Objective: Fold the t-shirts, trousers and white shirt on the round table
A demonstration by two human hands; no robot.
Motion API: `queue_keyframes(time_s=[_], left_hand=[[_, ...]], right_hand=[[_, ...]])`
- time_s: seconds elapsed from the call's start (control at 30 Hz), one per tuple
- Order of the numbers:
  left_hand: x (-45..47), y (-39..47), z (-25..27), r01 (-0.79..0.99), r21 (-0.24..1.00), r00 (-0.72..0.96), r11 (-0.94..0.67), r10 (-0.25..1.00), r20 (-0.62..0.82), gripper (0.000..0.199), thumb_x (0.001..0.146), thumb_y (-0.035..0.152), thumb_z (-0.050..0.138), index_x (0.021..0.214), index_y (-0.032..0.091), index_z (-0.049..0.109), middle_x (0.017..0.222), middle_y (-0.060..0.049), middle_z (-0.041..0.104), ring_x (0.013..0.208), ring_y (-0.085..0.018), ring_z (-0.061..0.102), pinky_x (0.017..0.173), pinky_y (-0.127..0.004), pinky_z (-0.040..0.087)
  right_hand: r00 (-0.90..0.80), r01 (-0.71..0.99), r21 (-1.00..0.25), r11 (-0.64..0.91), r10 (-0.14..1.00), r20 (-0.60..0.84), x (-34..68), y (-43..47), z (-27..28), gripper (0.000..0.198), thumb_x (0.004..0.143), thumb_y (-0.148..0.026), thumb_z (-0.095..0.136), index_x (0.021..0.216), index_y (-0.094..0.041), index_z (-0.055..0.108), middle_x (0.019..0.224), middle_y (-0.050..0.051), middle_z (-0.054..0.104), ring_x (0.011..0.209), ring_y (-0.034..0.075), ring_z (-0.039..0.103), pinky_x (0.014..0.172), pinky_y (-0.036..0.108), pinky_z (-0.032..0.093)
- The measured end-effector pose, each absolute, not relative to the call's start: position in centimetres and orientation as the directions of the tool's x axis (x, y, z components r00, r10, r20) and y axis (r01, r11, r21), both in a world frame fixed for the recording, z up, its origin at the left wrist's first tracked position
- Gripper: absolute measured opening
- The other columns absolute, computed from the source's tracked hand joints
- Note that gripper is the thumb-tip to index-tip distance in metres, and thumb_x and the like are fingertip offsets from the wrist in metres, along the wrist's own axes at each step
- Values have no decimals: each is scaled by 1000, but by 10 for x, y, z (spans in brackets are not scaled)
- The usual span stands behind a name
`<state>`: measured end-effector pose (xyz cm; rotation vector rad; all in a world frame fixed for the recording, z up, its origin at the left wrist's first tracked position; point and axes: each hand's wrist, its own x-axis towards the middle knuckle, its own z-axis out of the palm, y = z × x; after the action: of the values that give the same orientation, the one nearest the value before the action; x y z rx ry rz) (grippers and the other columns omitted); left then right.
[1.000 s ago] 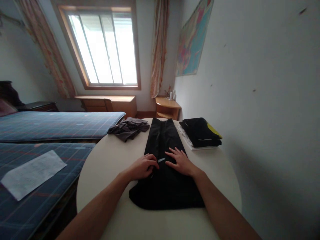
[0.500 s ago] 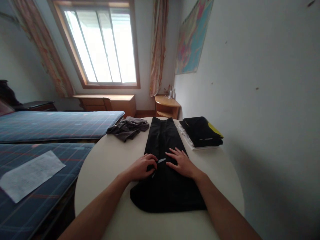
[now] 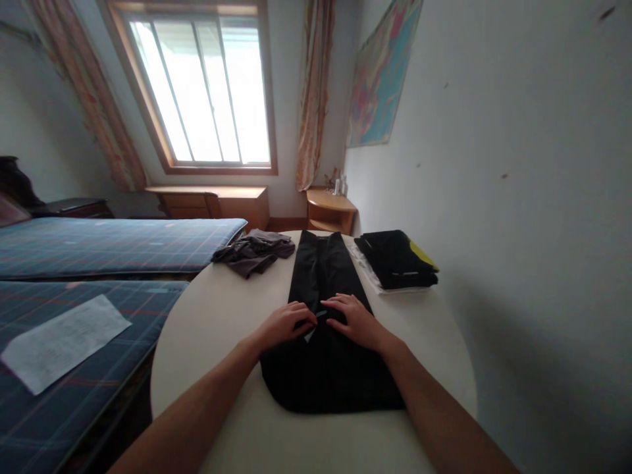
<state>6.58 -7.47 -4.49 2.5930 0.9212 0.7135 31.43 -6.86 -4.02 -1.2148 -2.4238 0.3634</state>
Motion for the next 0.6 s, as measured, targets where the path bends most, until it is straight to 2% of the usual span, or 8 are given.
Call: queue_keyframes(time_s=[0.17,0.3,0.47,0.6], left_hand=[[68,-79,-47,525,461,670,-716,681,295,13,90,27,58,99,23,66,97,-2,71,90,-18,65,83,-28,50],[63,-79,-44,574,495,583,-653,750,313,12,90,26,56,96,22,65,92,-2,71,86,-18,66,81,-29,51],[51,-65,-53,660,476,476,-582,813,335,25,88,27,59,112,20,62,115,-9,68,109,-24,63,99,-38,48],[45,-59,-63,707,451,437,-545,838,327,35,90,28,59,124,19,59,131,-12,62,123,-26,57,108,-43,42]], right_hand=[[-638,569,-383,728,685,353,305,-71,-40,34,89,-26,64,123,-26,67,113,7,68,115,23,55,105,42,39],[-680,543,-342,767,641,356,295,-74,-39,15,92,-25,61,100,-25,74,96,4,69,100,20,58,101,39,41],[-643,561,-371,740,672,367,294,-75,-35,17,94,-16,53,99,-22,68,97,2,69,96,17,61,111,46,31],[-620,602,-341,722,691,371,305,-77,-27,16,87,-11,57,93,-20,68,97,5,67,98,20,59,102,41,41]])
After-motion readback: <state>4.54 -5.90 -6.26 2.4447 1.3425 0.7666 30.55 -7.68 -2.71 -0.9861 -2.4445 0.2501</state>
